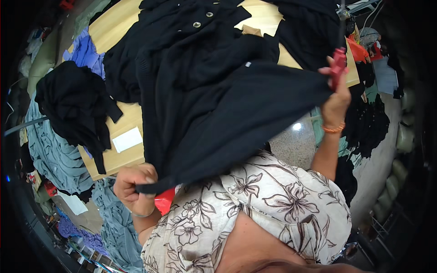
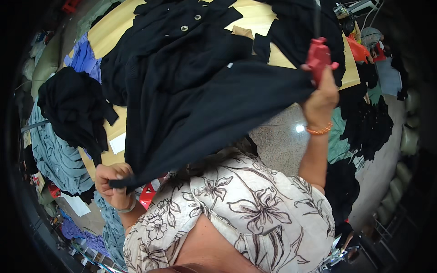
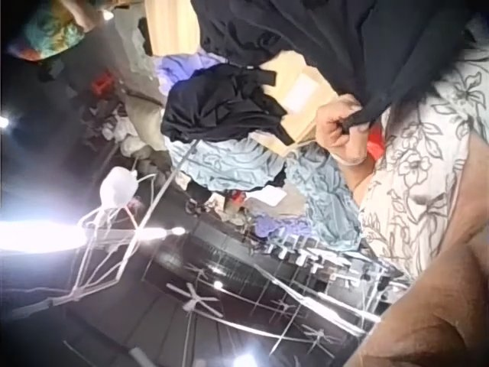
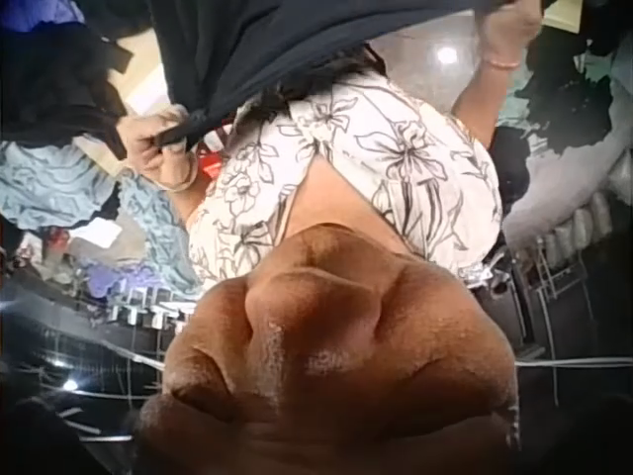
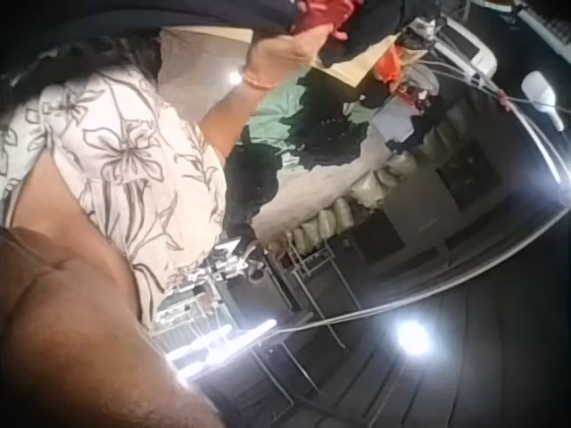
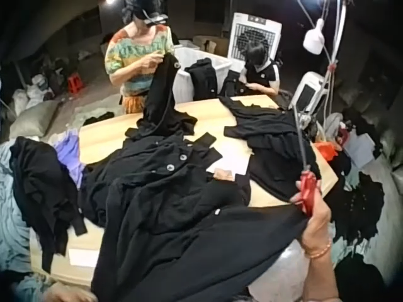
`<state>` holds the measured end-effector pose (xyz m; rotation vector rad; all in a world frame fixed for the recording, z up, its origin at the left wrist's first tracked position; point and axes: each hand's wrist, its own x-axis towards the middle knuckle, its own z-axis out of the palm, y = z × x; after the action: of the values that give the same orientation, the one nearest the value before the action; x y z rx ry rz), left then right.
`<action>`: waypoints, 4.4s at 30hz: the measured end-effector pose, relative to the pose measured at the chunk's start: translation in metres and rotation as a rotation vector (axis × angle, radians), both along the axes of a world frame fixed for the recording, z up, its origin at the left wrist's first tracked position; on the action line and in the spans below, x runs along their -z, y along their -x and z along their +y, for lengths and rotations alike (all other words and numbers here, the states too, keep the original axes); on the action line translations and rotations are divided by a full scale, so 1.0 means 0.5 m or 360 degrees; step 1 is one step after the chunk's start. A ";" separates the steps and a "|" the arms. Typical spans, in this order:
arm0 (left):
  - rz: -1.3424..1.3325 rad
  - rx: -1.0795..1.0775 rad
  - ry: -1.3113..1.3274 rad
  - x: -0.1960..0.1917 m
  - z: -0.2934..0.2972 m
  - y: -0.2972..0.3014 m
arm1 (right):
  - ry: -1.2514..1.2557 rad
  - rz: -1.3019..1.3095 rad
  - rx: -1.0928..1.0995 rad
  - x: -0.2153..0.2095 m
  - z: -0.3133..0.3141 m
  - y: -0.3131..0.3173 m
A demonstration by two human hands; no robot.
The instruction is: Trim loose threads from sweaters using scissors at a workbench.
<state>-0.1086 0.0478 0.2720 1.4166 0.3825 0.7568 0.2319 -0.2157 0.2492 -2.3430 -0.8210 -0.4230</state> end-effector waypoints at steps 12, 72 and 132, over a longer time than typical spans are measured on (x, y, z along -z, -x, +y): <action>0.0633 0.0269 0.0916 0.266 0.112 0.021 | 0.0392 0.0585 -0.0710 0.044 0.030 -0.148; 0.0885 0.0481 -0.2155 0.507 -0.165 -0.608 | 0.1387 0.0733 -0.0712 0.129 0.002 -0.140; 0.1188 -0.0367 -0.1674 0.539 0.041 0.002 | 0.1699 0.0663 -0.1531 0.130 0.276 0.157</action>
<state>-0.1097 0.0684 0.0027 2.6971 0.7922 0.5924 0.1534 -0.0776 0.1842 -2.2880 -2.0957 1.1074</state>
